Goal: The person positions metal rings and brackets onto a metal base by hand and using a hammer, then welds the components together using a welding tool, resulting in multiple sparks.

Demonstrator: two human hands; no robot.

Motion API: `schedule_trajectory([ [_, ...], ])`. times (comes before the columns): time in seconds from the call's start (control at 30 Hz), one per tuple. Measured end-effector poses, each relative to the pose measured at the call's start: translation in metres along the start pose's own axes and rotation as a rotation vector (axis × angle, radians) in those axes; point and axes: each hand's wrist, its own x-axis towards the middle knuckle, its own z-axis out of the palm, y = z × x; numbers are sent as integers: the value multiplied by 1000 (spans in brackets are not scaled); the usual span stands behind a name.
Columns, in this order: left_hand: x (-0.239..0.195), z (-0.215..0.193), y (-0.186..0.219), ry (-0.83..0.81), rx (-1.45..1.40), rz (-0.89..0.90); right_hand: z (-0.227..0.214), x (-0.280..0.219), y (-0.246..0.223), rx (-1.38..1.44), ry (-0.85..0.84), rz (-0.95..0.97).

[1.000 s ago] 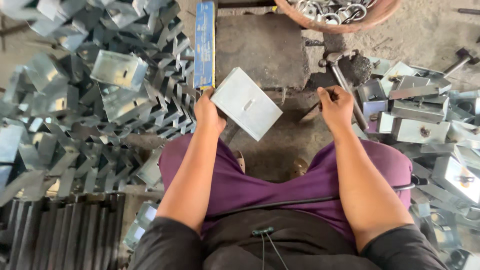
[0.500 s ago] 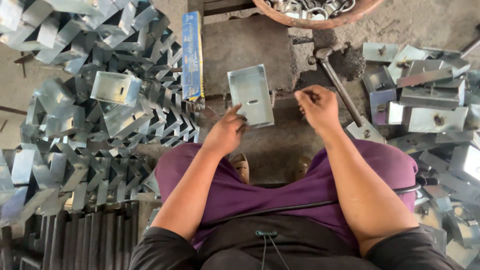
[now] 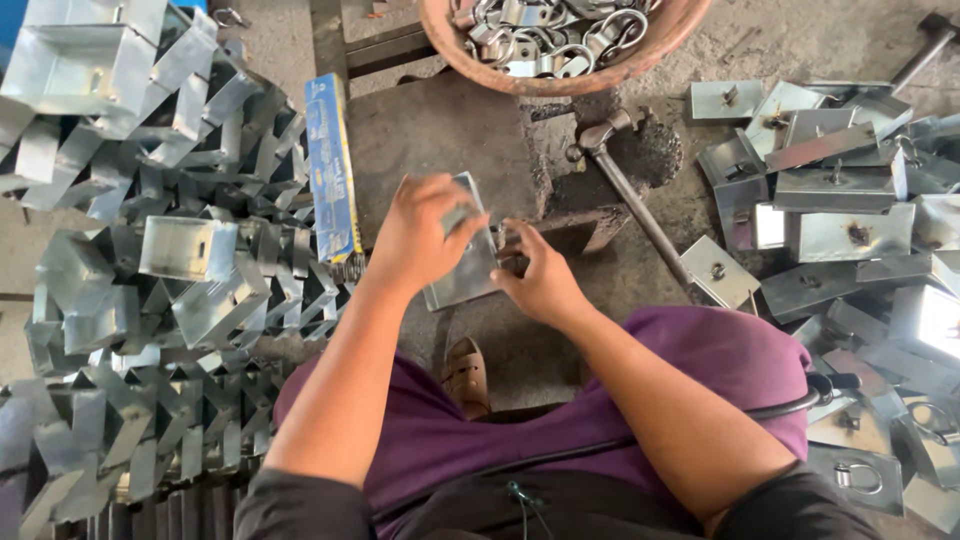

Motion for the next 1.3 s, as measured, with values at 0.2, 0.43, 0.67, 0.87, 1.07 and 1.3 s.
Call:
schedule_trajectory([
  [0.2,126,50,-8,-24,-74,-126,-8,6,-20,-28,-71,126],
  [0.43,229,105,-32,-429,449,-497,-22,18,-18,24,-78,119],
  [0.67,247,113,-41,-505,515,-619,-32,21,-19,97,-120,150],
  [0.87,229,108,-81,-155,551,-544,-43,21,-27,113,-133,145],
  [1.07,160,50,-103,123,-582,-571,-53,25,-22,146,-29,138],
  [1.3,62,14,-51,194,-1416,-541,-52,25,2,275,137,-33],
])
